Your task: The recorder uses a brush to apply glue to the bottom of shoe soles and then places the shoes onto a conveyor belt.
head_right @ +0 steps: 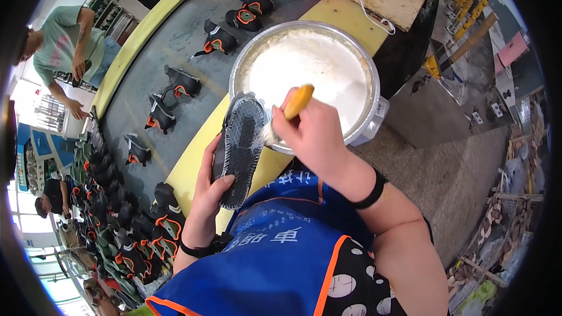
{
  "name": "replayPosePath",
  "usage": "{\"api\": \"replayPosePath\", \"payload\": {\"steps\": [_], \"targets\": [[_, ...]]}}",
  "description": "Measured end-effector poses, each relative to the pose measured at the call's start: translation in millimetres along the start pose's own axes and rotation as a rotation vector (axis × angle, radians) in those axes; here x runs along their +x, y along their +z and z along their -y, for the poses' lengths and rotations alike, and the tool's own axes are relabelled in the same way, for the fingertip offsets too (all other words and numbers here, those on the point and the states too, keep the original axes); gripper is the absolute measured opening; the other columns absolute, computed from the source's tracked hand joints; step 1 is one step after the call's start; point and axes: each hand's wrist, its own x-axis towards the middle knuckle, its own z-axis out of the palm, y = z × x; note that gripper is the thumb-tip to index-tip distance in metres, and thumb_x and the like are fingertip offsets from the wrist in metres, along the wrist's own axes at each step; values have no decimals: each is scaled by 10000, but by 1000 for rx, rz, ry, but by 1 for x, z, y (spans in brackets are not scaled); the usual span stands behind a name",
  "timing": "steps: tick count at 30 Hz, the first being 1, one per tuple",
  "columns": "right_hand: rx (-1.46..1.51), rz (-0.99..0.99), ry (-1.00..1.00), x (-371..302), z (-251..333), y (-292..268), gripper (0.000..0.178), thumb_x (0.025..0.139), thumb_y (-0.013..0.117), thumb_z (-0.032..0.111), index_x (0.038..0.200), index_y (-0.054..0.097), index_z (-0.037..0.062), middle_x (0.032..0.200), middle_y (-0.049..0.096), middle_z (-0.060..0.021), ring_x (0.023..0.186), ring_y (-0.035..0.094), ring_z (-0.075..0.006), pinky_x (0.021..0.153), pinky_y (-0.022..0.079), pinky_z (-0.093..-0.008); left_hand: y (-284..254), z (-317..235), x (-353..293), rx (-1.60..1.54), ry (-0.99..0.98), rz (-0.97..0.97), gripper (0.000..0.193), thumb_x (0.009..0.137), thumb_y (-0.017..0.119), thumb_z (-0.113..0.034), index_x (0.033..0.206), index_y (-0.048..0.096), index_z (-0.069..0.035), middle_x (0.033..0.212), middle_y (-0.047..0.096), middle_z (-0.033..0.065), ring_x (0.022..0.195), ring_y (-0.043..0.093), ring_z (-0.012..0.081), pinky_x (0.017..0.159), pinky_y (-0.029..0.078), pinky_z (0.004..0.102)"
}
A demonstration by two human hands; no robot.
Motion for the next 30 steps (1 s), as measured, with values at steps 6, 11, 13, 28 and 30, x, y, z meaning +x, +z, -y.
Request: {"api": "replayPosePath", "payload": {"steps": [6,11,13,28,30], "targets": [[4,-100,-232,26,-12,0,109,884,697,75,836,608,36,680,598,-88,595,604,-202,564,464,-297,-9,-4,-8,-41,-90,92,812,754,595,-96,1508,307,-4,1445,457,176,1324,476,248,1120,344,348],[96,2,-536,24,1,-11,112,817,766,60,913,713,37,845,683,-75,790,649,-222,689,508,-296,-12,-10,-14,-251,-244,151,783,786,558,-139,1509,301,16,1458,451,183,1331,474,240,1106,363,326],[185,121,-552,21,2,-16,157,771,792,70,914,733,45,893,703,-71,812,655,-231,708,517,-311,-13,-13,-11,-318,-345,189,752,811,550,-150,1502,309,26,1447,464,179,1325,478,225,1091,381,313],[-146,-150,-115,17,-72,-57,227,1037,523,159,1126,573,-43,984,577,-87,878,557,-145,789,459,-246,-62,17,-48,266,-144,-479,791,804,674,-226,1500,324,-95,1358,505,199,1185,576,293,992,472,375],[-97,-136,-109,9,-80,-55,396,1033,517,224,1301,443,-57,886,582,-122,768,542,-205,701,467,-316,-70,26,-64,398,-179,-585,830,780,695,-246,1503,314,-102,1327,511,222,1147,592,328,956,494,400]]}}
